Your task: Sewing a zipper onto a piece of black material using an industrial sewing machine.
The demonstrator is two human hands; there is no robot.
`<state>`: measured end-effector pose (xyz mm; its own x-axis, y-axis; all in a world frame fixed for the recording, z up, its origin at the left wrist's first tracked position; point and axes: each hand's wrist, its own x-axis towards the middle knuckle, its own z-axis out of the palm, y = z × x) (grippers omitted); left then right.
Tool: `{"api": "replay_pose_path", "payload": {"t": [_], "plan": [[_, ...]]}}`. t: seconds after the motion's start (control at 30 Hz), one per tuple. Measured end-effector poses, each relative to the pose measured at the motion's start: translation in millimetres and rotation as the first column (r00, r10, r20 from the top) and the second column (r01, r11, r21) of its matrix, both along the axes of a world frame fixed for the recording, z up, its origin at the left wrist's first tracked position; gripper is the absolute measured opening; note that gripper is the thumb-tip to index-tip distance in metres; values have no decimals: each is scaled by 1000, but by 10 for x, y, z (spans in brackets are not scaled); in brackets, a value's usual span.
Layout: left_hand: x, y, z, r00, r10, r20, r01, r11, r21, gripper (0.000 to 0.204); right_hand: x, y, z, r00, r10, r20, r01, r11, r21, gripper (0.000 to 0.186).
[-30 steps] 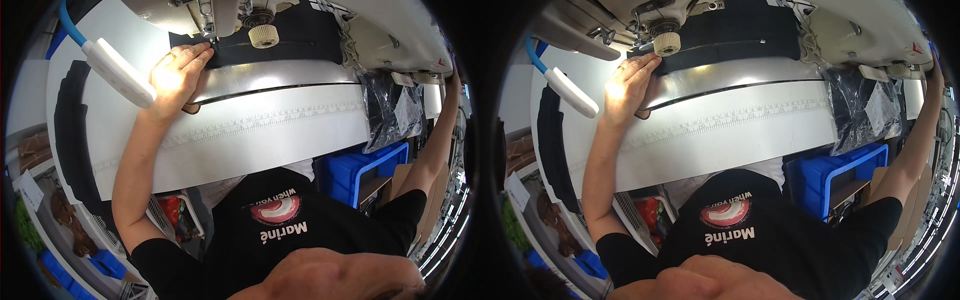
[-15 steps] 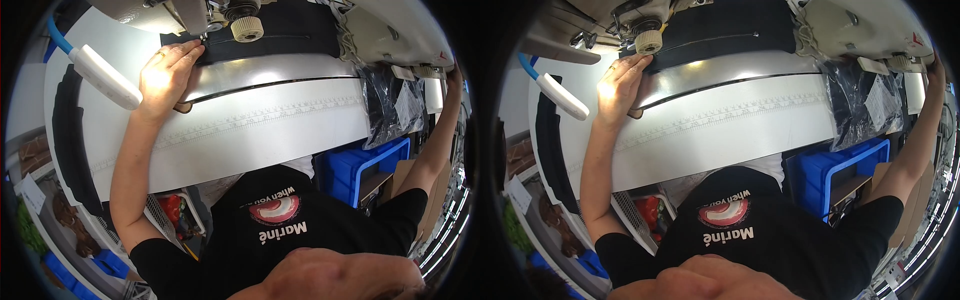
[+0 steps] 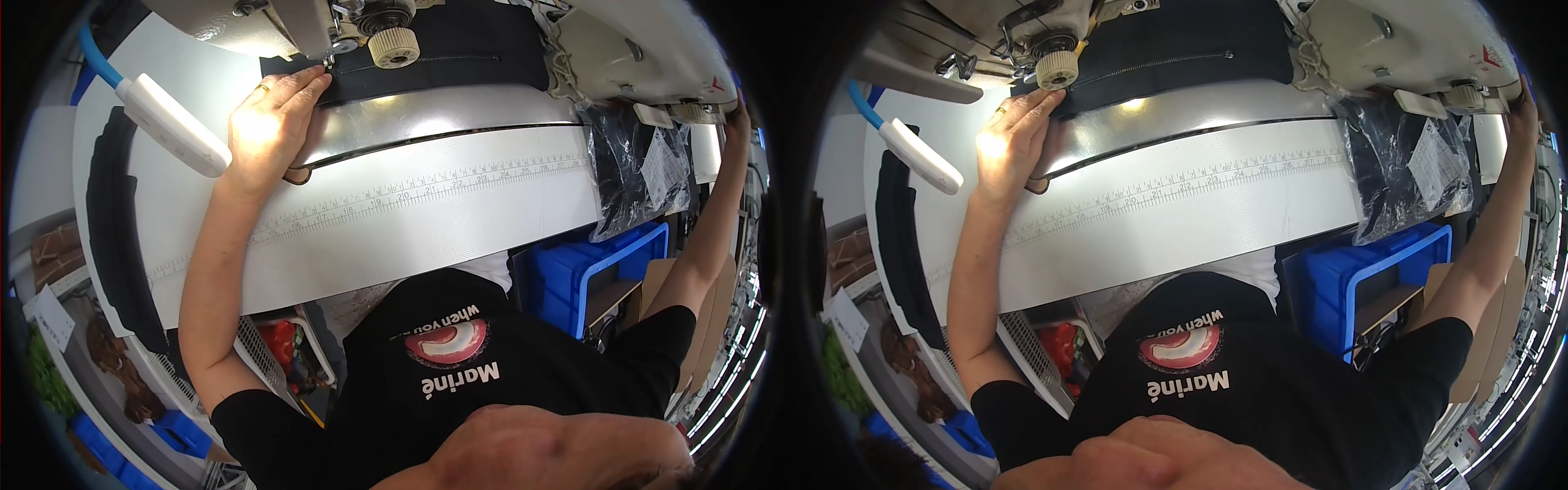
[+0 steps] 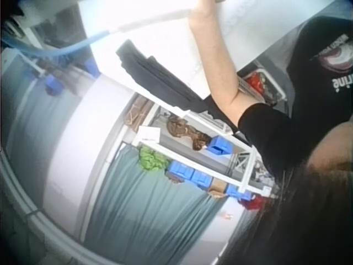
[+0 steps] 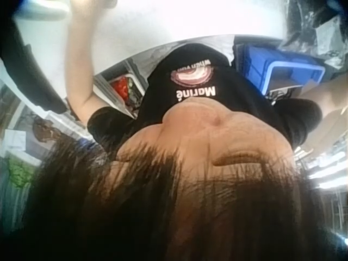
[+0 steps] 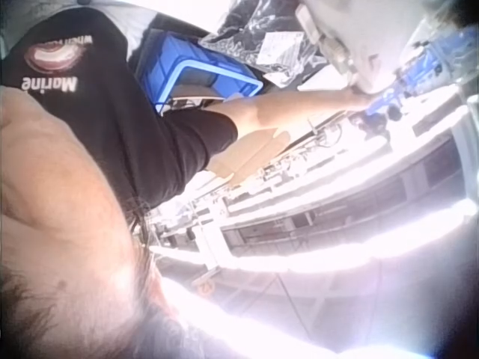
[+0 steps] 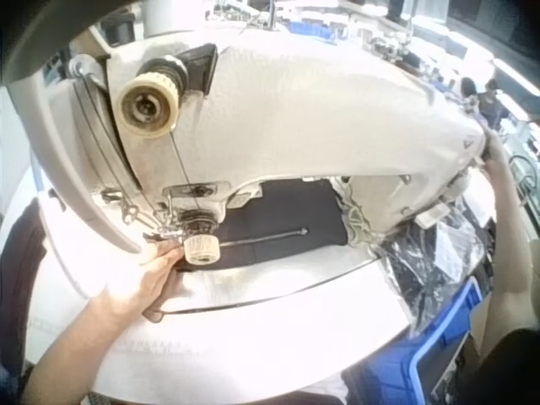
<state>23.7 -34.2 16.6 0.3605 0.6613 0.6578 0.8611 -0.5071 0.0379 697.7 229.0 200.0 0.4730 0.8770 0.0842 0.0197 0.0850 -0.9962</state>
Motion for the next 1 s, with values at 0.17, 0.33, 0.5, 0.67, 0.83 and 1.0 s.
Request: {"api": "replay_pose_path", "payload": {"t": [0.17,0.33,0.5,0.67,0.83,1.0], "plan": [[19,-30,24,999,15,33,-11,995,-100,31,141,200,44,996,-18,82,24,997,-67,44],[29,-40,35,999,0,40,4,996,-90,30,118,123,-48,998,-15,64,15,1000,-1,43],[13,-37,3,999,-7,51,11,997,-75,29,-220,-45,-242,987,-142,-79,153,978,145,44],[14,-57,50,999,-16,28,21,985,-173,29,-692,-396,-75,913,-287,290,191,929,318,48],[51,-57,64,999,-20,40,23,997,-68,23,-2217,-1237,230,594,-215,775,-488,670,560,34],[27,-83,11,996,-26,84,33,996,-82,26,-3987,-1610,528,46,-403,914,-926,325,190,39]]}}
